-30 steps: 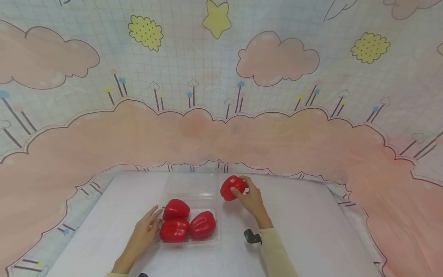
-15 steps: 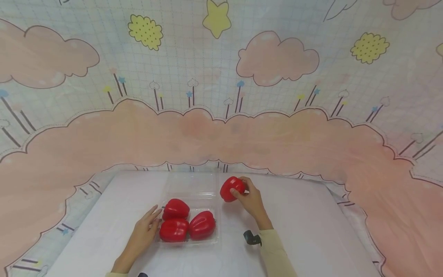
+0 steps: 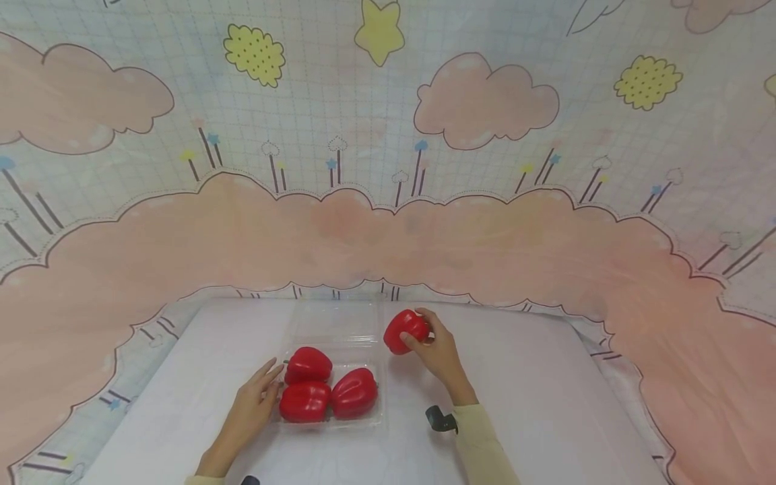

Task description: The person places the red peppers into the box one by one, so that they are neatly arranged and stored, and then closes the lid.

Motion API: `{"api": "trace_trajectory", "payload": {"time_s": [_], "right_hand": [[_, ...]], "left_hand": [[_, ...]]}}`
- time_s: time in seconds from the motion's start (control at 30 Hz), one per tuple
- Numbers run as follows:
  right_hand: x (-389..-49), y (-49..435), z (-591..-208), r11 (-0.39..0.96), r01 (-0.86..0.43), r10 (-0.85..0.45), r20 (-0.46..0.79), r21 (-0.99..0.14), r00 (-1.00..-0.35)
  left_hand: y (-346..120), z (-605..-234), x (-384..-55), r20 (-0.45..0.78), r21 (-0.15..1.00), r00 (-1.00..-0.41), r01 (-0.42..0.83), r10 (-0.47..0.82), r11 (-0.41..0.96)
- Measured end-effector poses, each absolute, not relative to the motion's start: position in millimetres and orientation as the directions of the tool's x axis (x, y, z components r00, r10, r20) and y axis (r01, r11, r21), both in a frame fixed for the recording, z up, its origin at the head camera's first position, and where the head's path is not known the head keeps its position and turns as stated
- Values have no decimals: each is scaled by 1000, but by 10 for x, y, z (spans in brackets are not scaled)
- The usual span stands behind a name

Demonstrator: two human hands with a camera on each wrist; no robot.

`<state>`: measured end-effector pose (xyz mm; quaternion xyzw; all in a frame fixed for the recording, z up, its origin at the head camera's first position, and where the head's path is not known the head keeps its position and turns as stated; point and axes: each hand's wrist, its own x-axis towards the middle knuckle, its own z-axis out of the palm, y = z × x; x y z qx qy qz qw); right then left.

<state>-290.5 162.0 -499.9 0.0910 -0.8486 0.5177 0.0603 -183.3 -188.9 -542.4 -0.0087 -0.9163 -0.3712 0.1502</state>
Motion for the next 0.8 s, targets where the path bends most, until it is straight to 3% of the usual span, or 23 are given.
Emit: {"api": "trace_trajectory", "payload": {"time_s": [0.8], "right_hand": [[-2745,1213,-4976,400,-215,-198,145,-891,-969]], "left_hand": [[-1892,-5401,-1843,253,671,-963,106,-92,734]]}}
